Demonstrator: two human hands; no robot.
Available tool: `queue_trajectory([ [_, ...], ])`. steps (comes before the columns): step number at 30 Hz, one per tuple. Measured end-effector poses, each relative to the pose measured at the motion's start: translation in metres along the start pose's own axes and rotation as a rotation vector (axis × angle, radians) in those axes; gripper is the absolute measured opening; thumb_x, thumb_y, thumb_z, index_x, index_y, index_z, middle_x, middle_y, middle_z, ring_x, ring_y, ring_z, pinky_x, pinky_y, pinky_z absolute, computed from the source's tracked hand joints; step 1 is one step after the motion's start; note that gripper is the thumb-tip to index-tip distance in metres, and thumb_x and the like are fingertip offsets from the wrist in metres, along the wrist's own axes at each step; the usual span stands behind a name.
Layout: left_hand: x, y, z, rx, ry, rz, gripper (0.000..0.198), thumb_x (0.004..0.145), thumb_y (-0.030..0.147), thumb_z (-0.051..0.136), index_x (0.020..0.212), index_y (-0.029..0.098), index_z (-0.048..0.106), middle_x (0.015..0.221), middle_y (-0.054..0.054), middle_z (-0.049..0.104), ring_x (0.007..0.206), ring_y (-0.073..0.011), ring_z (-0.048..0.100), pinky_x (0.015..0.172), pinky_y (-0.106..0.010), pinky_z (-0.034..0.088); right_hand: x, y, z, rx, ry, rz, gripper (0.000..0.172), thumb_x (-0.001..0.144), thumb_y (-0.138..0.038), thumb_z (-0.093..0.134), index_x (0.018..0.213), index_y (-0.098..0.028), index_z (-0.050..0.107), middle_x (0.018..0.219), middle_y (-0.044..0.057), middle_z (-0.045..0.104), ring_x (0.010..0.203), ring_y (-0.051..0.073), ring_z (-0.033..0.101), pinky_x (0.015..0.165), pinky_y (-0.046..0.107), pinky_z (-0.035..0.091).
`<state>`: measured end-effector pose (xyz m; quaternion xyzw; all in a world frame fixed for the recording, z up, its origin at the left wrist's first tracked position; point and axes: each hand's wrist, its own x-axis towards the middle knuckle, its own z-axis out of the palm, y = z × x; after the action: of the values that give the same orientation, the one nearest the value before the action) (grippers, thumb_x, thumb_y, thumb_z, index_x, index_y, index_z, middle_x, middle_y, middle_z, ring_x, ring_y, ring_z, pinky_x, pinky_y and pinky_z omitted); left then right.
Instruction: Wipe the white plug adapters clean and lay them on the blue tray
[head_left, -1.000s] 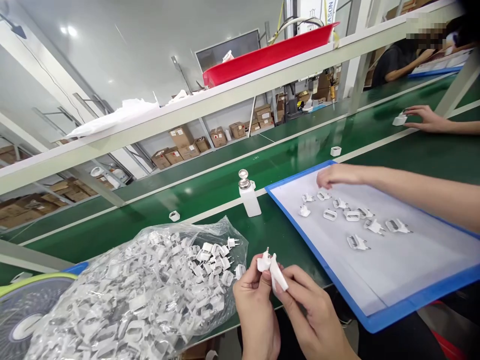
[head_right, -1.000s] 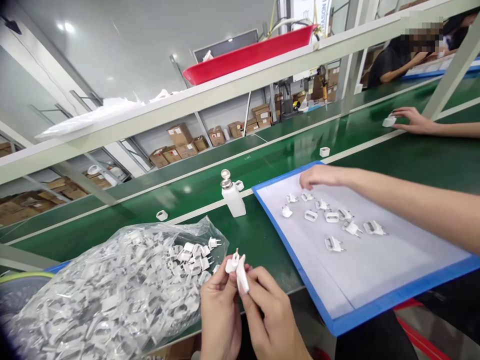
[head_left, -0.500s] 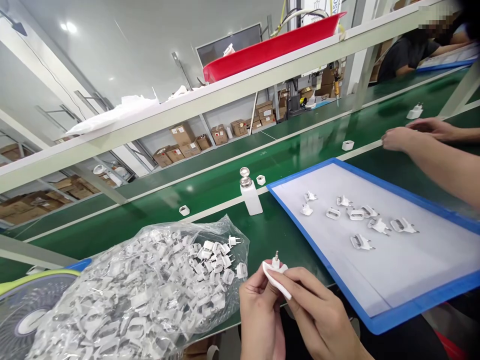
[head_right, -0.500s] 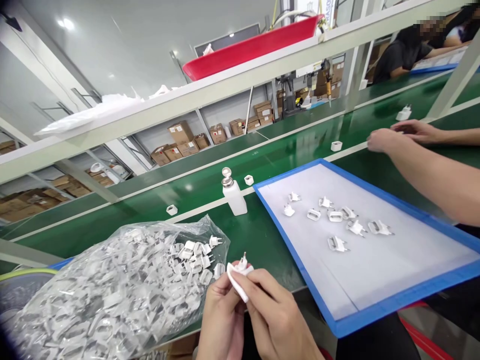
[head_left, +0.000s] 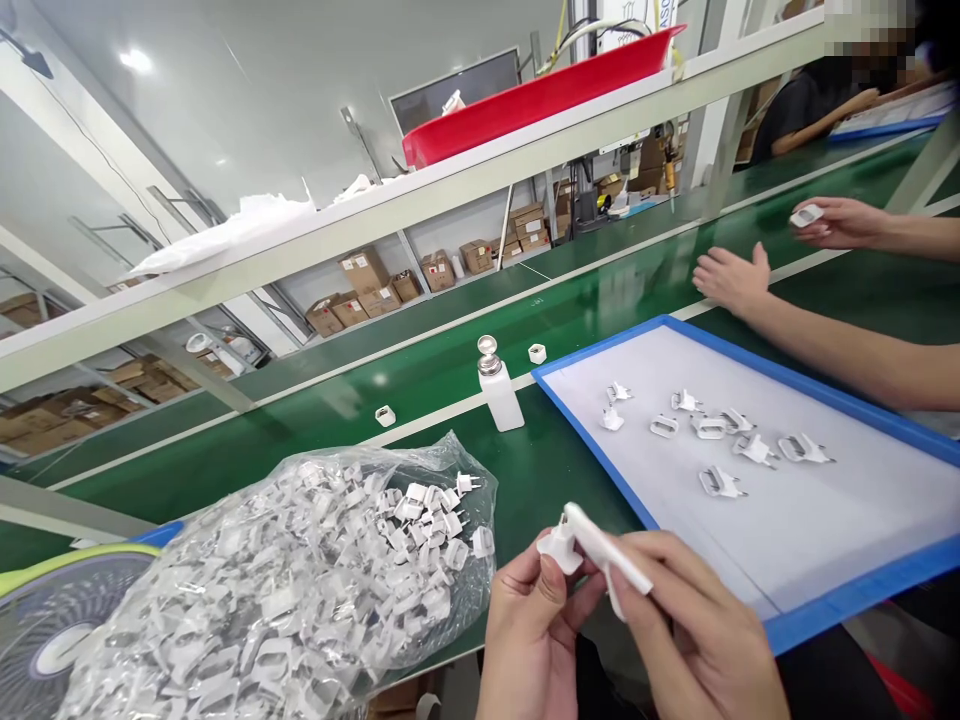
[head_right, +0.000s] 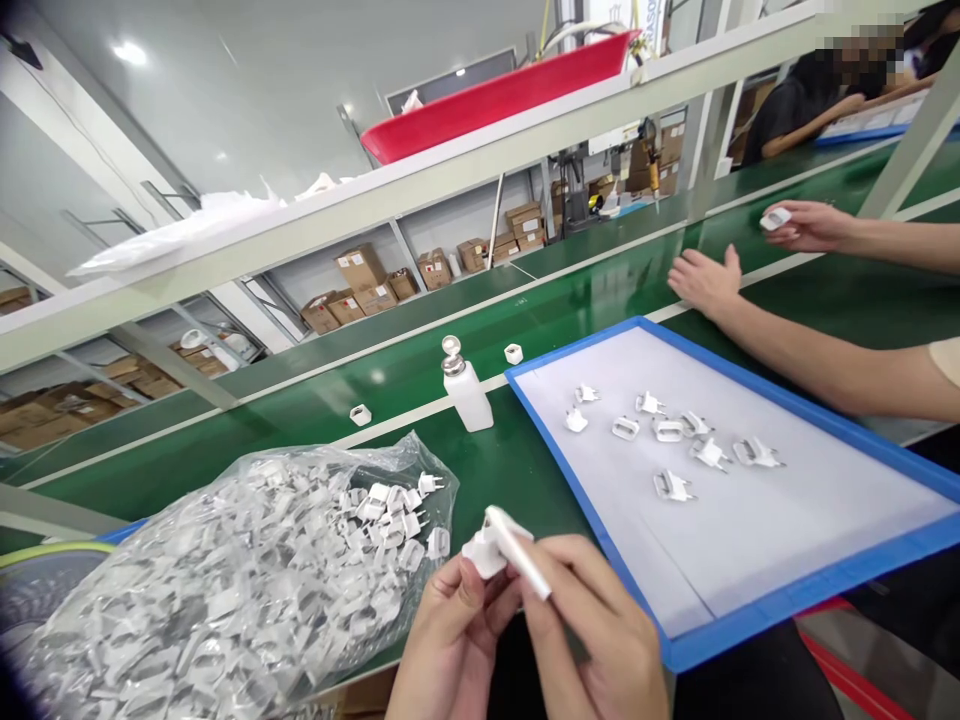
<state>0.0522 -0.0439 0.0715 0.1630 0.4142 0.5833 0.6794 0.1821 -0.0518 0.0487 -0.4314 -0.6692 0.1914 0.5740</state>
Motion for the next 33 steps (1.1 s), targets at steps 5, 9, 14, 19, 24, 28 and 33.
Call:
queue_trajectory([
  [5,-0.002,0.001,-0.003,0.165,-0.141,0.112,0.045,0.061,0.047,0.094,0.088,0.012,0.083,0.083,-0.009,0.073,0.083,-0.0238,0.067,0.08,-0.034,0.056,0.011,-0.004,-0.002,0.034,-0.198,-0.098,0.046,0.1,-0.009,0.046,0.142,-0.025,0.056,0.122,0.009,0.062,0.107,0.017,0.066,0.088,0.023,0.057],
  [9,0.0,0.003,-0.005,0.113,-0.118,0.099,0.041,0.063,0.043,0.094,0.088,0.013,0.082,0.09,-0.011,0.075,0.088,-0.0249,0.069,0.081,-0.034,0.056,0.015,-0.009,-0.002,0.05,-0.207,-0.112,0.046,0.101,-0.01,0.044,0.143,-0.025,0.055,0.119,0.009,0.063,0.104,0.016,0.067,0.085,0.021,0.057],
  [14,0.005,0.002,-0.01,-0.094,-0.039,-0.06,0.035,0.061,0.037,0.097,0.083,0.014,0.082,0.096,-0.013,0.078,0.089,-0.0229,0.073,0.089,-0.036,0.059,0.008,-0.01,-0.004,0.096,-0.11,0.105,0.031,0.102,-0.022,0.049,0.126,-0.029,0.068,0.111,0.005,0.066,0.094,0.017,0.069,0.077,0.02,0.057],
  [19,0.01,-0.009,-0.01,-0.041,-0.051,-0.023,0.044,0.065,0.044,0.093,0.096,0.014,0.083,0.105,-0.015,0.079,0.091,-0.0236,0.074,0.089,-0.035,0.06,0.008,-0.018,-0.001,0.134,0.002,0.407,0.023,0.101,-0.037,0.054,0.103,-0.026,0.075,0.09,0.002,0.063,0.07,0.012,0.062,0.062,0.017,0.05],
  [24,0.016,-0.015,-0.018,0.525,0.089,0.493,0.03,0.076,0.032,0.084,0.104,0.022,0.082,0.103,-0.007,0.081,0.096,-0.0241,0.075,0.083,-0.028,0.059,0.0,-0.025,0.015,0.357,-0.097,0.576,0.035,0.099,-0.049,0.053,0.093,-0.024,0.077,0.078,0.001,0.059,0.063,0.013,0.054,0.057,0.02,0.045],
  [28,0.021,-0.01,-0.018,0.95,0.128,0.85,0.03,0.085,0.015,0.066,0.108,0.026,0.081,0.11,-0.004,0.08,0.102,-0.0226,0.074,0.086,-0.028,0.058,-0.008,-0.009,0.01,0.551,-0.015,0.751,0.037,0.089,-0.055,0.068,0.084,-0.02,0.079,0.071,0.001,0.059,0.061,0.013,0.055,0.055,0.021,0.048],
  [33,0.061,-0.027,0.032,1.231,-0.134,0.776,0.024,0.084,0.012,0.07,0.104,0.02,0.079,0.102,-0.005,0.079,0.097,-0.023,0.072,0.088,-0.031,0.057,0.006,0.012,-0.024,0.726,0.647,0.993,0.038,0.065,-0.04,0.093,0.093,-0.02,0.077,0.098,0.003,0.075,0.086,0.019,0.072,0.069,0.019,0.061],
])
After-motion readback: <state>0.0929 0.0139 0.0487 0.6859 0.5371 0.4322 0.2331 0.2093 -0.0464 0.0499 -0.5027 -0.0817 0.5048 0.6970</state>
